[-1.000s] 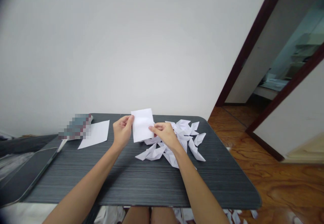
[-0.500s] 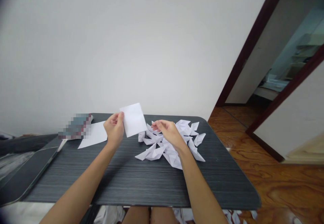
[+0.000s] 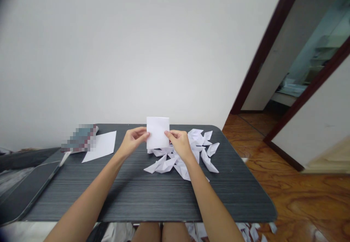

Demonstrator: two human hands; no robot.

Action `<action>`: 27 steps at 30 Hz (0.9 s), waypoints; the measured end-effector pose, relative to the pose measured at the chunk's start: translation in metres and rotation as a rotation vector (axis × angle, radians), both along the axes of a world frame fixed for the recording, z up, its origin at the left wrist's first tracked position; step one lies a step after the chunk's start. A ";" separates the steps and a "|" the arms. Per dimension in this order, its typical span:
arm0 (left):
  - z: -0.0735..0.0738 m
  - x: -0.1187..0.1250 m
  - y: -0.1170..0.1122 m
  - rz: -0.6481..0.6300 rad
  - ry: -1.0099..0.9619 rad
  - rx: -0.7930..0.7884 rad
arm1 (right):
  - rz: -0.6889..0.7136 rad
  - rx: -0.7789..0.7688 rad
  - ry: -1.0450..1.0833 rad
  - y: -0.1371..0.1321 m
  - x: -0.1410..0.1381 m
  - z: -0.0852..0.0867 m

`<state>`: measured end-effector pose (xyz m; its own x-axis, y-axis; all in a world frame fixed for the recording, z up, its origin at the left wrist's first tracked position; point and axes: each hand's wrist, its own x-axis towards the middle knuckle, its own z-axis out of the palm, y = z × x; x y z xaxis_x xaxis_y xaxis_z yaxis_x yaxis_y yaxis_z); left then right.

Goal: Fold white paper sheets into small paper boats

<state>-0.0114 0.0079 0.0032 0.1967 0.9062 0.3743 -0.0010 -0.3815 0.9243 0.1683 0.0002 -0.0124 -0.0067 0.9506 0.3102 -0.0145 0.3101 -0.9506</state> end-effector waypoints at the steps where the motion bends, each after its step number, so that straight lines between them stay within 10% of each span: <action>1: -0.002 0.000 0.000 0.002 0.041 0.006 | 0.011 -0.009 0.022 0.000 -0.001 0.000; 16: 0.002 -0.008 -0.005 -0.247 0.074 0.016 | 0.181 0.020 0.117 -0.001 0.006 0.002; 27: -0.017 0.019 0.001 0.134 -0.150 0.076 | 0.150 0.176 0.146 -0.005 -0.001 0.006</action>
